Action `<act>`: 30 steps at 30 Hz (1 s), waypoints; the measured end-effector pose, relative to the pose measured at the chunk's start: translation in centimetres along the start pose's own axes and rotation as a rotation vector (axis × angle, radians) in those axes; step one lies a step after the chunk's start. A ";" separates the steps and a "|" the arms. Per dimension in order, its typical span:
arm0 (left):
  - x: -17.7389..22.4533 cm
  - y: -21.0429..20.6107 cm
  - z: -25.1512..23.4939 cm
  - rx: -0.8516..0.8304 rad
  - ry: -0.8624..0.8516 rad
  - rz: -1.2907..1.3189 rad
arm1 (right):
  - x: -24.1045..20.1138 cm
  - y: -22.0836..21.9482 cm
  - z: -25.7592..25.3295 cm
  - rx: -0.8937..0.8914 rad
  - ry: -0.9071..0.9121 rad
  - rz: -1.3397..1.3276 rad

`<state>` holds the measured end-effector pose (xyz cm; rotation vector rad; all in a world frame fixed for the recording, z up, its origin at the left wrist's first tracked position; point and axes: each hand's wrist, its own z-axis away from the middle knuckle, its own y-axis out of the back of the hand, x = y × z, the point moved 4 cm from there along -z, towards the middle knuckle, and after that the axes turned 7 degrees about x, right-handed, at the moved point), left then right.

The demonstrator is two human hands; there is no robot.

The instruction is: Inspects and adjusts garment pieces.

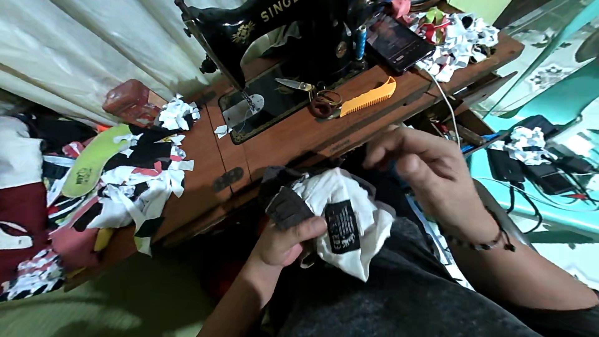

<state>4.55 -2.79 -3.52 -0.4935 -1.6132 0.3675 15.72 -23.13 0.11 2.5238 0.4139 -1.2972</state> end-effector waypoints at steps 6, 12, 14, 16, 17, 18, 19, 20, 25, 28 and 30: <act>-0.4 -1.0 -1.2 0.039 -0.126 -0.174 | 1.4 -1.2 1.9 -0.253 -0.178 0.046; -0.3 -0.8 -0.9 0.066 -0.175 -0.269 | 2.7 -1.5 2.4 -0.174 -0.367 -0.458; -0.4 -0.7 -1.0 0.118 -0.171 -0.197 | 3.0 -1.5 2.5 -0.140 -0.393 -0.521; -0.5 -0.6 -1.1 0.165 -0.142 -0.116 | 3.2 -1.7 2.7 -0.114 -0.417 -0.562; -0.6 -0.6 -1.2 0.174 -0.126 -0.085 | 3.3 -1.7 2.7 -0.103 -0.412 -0.571; -0.6 -0.6 -1.2 0.178 -0.109 -0.061 | 3.4 -1.8 2.7 -0.091 -0.400 -0.576; -0.6 -0.5 -1.2 0.173 -0.089 -0.046 | 3.4 -1.8 2.6 -0.083 -0.390 -0.580; -0.6 -0.5 -1.3 0.167 -0.064 -0.034 | 3.4 -1.7 2.6 -0.076 -0.383 -0.583; -0.7 -0.2 -1.2 0.205 0.040 0.005 | 3.8 -1.8 2.6 -0.057 -0.417 -0.549; -1.0 0.2 -1.3 0.275 0.044 0.024 | 3.8 -1.9 2.7 -0.057 -0.469 -0.556; -1.0 0.3 -1.3 0.294 0.020 0.037 | 3.7 -2.0 2.8 -0.065 -0.501 -0.572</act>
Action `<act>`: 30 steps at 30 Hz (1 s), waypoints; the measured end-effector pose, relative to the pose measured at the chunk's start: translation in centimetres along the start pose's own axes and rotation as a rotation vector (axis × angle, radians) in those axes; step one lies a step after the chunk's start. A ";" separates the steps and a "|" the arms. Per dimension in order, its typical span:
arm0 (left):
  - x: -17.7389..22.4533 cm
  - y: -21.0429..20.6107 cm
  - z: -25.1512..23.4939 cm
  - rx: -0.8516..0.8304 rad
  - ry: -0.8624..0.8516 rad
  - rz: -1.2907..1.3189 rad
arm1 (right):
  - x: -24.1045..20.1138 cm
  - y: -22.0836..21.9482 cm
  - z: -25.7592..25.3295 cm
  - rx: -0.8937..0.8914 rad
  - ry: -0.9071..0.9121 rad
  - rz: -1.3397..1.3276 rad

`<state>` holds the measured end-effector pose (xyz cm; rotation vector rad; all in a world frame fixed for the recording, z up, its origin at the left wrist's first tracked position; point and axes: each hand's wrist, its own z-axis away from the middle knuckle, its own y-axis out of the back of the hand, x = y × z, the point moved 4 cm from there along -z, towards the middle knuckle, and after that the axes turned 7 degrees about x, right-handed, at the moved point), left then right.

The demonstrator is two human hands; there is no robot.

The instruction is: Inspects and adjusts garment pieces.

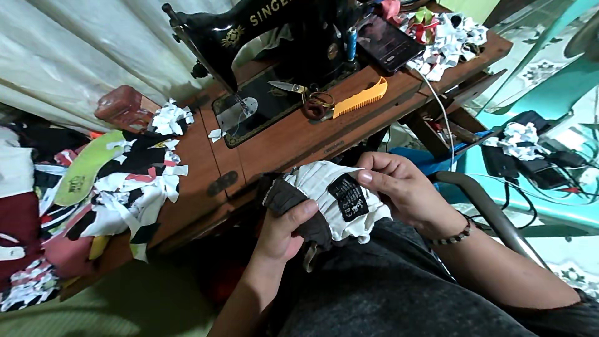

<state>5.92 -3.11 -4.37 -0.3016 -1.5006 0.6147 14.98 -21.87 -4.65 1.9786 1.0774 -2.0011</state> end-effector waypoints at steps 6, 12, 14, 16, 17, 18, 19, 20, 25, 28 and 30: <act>0.3 0.1 -0.2 -0.031 -0.057 0.022 | 0.2 0.0 0.2 -0.066 -0.081 -0.093; 0.2 0.2 -0.2 -0.020 -0.081 0.012 | 0.4 0.6 0.1 -0.036 -0.121 -0.052; 0.3 0.2 -0.2 -0.012 -0.088 -0.004 | 0.4 0.8 0.1 -0.041 -0.169 -0.020; 0.4 0.2 -0.1 -0.008 -0.091 -0.021 | 0.6 0.9 0.1 -0.096 -0.226 0.030; 0.4 0.2 -0.1 -0.008 -0.092 -0.027 | 0.7 1.0 0.1 -0.136 -0.246 0.063; 0.4 0.2 0.0 -0.012 -0.093 -0.031 | 0.7 1.0 0.1 -0.177 -0.253 0.103; 0.4 0.1 0.0 -0.015 -0.094 -0.035 | 0.8 1.0 0.1 -0.207 -0.244 0.121; 0.5 0.1 0.0 -0.022 -0.098 -0.040 | 0.7 1.1 0.1 -0.226 -0.214 0.128; 0.7 0.0 -0.2 -0.009 -0.098 -0.078 | 0.6 1.6 0.1 -0.209 -0.067 0.002; 0.7 -0.1 -0.3 0.001 -0.100 -0.100 | 0.4 1.7 0.0 -0.188 -0.026 -0.040; 0.7 -0.1 -0.3 0.006 -0.101 -0.118 | 0.5 1.7 -0.1 -0.163 -0.021 -0.067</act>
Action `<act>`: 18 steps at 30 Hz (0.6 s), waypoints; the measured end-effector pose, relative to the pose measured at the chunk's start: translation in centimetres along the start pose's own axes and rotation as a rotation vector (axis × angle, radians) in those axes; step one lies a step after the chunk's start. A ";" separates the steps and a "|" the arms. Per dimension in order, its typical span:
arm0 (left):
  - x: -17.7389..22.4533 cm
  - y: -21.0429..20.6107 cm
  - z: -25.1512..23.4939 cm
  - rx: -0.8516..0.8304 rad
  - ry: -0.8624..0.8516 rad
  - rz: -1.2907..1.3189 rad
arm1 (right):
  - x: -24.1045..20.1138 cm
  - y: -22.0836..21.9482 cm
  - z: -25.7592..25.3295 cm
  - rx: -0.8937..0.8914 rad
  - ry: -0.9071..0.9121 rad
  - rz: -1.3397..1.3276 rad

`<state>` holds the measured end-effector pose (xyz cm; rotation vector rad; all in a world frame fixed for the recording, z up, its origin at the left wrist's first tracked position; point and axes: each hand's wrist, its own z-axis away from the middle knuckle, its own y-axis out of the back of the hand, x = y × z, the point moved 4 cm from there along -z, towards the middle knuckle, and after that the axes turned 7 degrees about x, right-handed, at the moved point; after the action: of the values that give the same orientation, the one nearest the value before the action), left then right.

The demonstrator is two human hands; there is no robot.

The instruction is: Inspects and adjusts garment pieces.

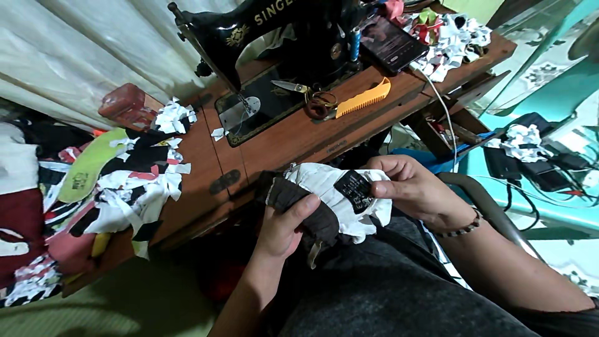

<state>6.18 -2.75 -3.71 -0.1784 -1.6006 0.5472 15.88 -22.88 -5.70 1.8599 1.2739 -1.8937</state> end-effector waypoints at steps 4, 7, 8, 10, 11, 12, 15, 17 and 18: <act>0.1 0.1 0.0 -0.004 0.013 0.013 | 0.0 -0.4 0.0 0.027 0.018 -0.037; 0.0 0.6 -0.1 0.046 0.067 0.052 | -0.2 -0.6 0.0 0.040 0.024 -0.044; 0.0 0.8 -0.1 0.069 0.080 0.068 | -0.4 -0.6 0.1 0.027 0.031 -0.047; 0.2 1.0 -0.1 0.110 0.098 0.122 | -0.9 -0.5 0.1 -0.019 0.049 -0.041; 0.3 1.1 -0.1 0.116 0.102 0.161 | -1.1 -0.3 0.2 -0.049 0.060 -0.033; 0.4 1.3 -0.2 0.113 0.101 0.199 | -1.3 -0.2 0.3 -0.071 0.070 -0.026; 0.7 1.8 -0.3 0.078 0.076 0.291 | -2.2 0.1 0.4 -0.130 0.138 0.009; 0.9 2.2 -0.2 0.051 0.037 0.346 | -2.8 0.1 0.6 -0.174 0.213 0.112; 1.0 2.4 -0.2 0.029 0.009 0.361 | -3.2 0.0 0.8 -0.199 0.240 0.174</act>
<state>5.77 -0.20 -3.85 -0.4525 -1.5586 0.8454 15.87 -24.74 -3.02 2.0605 1.2678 -1.4373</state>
